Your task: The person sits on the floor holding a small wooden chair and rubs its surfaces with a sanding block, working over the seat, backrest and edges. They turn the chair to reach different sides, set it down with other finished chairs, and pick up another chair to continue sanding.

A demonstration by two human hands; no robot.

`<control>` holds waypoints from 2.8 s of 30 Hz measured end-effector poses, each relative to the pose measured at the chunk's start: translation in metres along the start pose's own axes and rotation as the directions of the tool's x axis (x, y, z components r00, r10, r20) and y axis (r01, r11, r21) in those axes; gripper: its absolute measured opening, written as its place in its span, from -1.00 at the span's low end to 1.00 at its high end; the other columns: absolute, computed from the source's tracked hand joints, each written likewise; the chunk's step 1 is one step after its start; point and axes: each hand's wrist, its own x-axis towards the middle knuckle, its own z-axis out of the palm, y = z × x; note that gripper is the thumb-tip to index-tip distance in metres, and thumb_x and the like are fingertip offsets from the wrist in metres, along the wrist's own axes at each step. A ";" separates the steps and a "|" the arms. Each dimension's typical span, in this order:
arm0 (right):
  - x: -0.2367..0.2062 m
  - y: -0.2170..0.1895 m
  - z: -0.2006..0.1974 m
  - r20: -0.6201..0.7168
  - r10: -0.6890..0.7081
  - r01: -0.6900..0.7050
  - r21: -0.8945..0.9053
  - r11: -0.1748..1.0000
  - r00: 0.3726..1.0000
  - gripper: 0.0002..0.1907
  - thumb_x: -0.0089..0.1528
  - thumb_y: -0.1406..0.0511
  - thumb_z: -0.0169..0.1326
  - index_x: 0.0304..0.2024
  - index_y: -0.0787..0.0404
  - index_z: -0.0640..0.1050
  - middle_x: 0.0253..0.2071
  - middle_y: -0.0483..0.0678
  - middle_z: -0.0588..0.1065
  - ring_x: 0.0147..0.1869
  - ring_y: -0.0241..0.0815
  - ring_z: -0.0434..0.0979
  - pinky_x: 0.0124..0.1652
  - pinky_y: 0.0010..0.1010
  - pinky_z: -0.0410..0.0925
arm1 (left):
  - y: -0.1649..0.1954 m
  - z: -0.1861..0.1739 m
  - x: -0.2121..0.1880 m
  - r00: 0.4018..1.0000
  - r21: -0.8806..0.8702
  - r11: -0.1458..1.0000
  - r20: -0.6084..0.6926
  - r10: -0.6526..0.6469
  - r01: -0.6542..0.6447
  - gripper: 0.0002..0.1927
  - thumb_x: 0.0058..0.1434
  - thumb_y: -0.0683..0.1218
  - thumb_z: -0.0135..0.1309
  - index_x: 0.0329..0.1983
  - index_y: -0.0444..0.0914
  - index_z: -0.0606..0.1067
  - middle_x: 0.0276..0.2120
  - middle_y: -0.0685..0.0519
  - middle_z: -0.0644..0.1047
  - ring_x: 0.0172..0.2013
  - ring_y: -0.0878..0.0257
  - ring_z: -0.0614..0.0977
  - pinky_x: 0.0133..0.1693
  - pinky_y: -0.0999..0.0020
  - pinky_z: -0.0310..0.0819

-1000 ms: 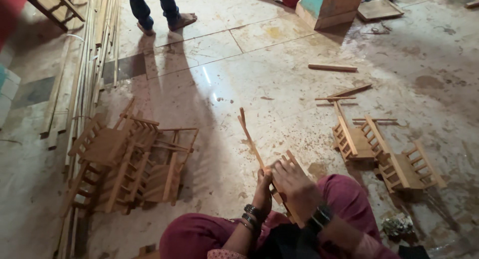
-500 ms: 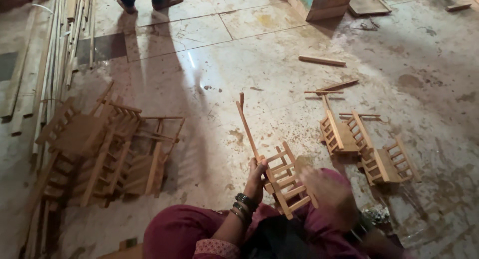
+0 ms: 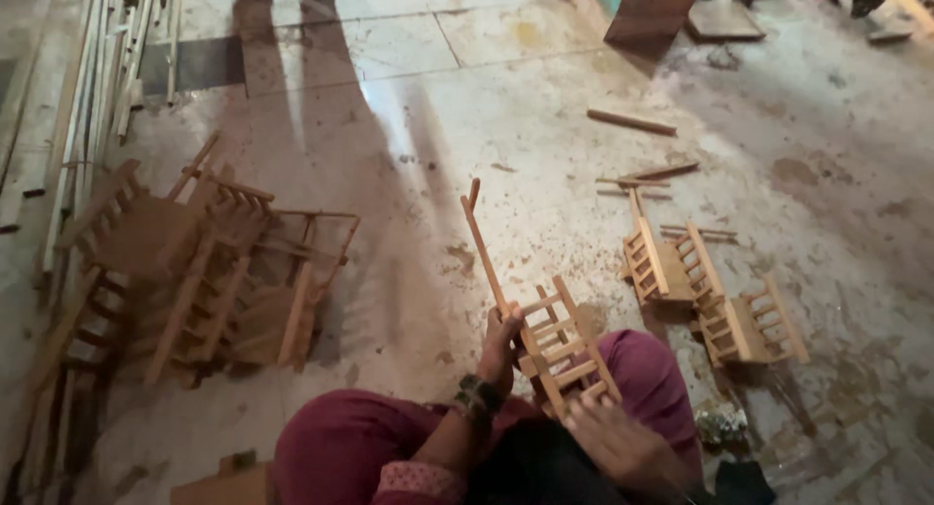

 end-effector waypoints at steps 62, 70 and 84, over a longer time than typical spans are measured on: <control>0.064 0.014 -0.005 -0.017 0.068 -0.068 -0.004 0.998 0.998 -0.48 0.18 0.34 -0.04 0.19 0.36 0.48 0.29 0.18 0.44 0.42 0.06 0.37 0.34 -0.13 0.25 | -0.003 -0.021 0.002 0.997 -0.025 1.000 0.077 0.016 -0.014 -0.37 0.26 0.22 0.09 0.23 -0.23 0.29 -0.02 0.05 0.41 0.06 0.20 0.44 0.04 0.14 0.45; 0.025 0.006 -0.051 -0.054 0.132 -0.129 0.049 0.990 0.990 -0.65 0.29 0.43 0.00 0.13 0.29 0.54 0.08 0.13 0.56 0.14 0.09 0.59 0.09 -0.17 0.45 | -0.007 -0.014 0.016 0.988 0.026 0.999 0.152 -0.034 0.030 -0.24 0.13 0.30 0.15 0.31 -0.10 0.25 0.01 0.11 0.33 0.01 0.22 0.35 -0.12 0.23 0.26; 0.046 0.028 -0.063 0.016 0.048 -0.049 0.091 0.995 0.999 -0.61 0.24 0.51 -0.12 0.06 0.26 0.58 0.11 0.07 0.58 0.22 0.02 0.62 0.14 -0.14 0.53 | 0.012 0.007 -0.003 0.982 0.040 0.997 0.178 0.063 -0.072 -0.16 0.15 0.15 0.26 0.36 -0.21 0.13 0.04 0.03 0.34 0.06 0.24 0.44 0.11 0.30 0.42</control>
